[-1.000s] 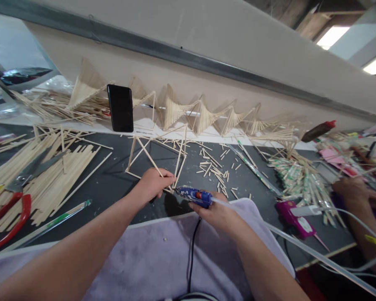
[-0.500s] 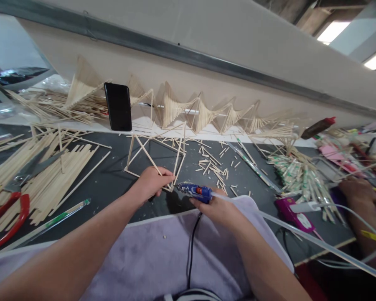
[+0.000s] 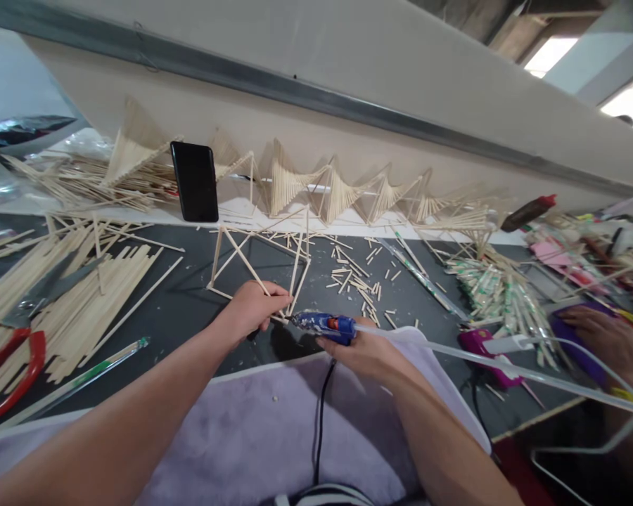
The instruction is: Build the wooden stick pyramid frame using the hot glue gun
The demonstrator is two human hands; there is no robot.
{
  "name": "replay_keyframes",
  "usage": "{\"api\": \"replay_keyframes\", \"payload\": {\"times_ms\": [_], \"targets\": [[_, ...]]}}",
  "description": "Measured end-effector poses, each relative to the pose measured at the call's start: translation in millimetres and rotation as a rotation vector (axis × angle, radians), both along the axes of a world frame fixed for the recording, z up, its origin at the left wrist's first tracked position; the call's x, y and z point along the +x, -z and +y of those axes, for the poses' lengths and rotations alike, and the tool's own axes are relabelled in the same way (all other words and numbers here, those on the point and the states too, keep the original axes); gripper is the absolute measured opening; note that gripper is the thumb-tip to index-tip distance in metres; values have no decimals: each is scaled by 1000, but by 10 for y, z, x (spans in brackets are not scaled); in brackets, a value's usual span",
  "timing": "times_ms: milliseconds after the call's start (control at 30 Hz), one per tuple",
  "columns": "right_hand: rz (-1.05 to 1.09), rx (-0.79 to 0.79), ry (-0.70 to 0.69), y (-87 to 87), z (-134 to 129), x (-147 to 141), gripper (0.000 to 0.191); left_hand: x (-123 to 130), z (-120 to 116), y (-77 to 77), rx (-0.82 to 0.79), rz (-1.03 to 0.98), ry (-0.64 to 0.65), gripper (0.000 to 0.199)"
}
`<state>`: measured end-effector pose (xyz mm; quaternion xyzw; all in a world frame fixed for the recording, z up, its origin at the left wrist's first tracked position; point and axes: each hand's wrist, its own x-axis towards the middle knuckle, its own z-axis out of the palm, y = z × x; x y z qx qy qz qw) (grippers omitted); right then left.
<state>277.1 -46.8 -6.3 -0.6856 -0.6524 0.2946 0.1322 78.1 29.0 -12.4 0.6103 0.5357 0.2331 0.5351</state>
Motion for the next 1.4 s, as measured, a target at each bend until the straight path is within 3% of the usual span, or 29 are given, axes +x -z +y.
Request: {"api": "replay_keyframes", "payload": {"times_ms": [200, 300, 800, 967, 1400], "targets": [[-124, 36, -41, 26, 38, 20, 27, 4, 5, 22, 21, 6, 6, 28], [-109, 11, -85, 8, 36, 33, 27, 6, 6, -5, 8, 16, 2, 29], [-64, -4, -46, -118, 17, 24, 22, -7, 15, 14, -12, -3, 0, 31], [1, -3, 0, -85, 48, 18, 24, -16, 34, 18, -34, -13, 5, 32], [220, -29, -52, -18, 36, 46, 23, -27, 46, 37, -59, -4, 17, 38]]}}
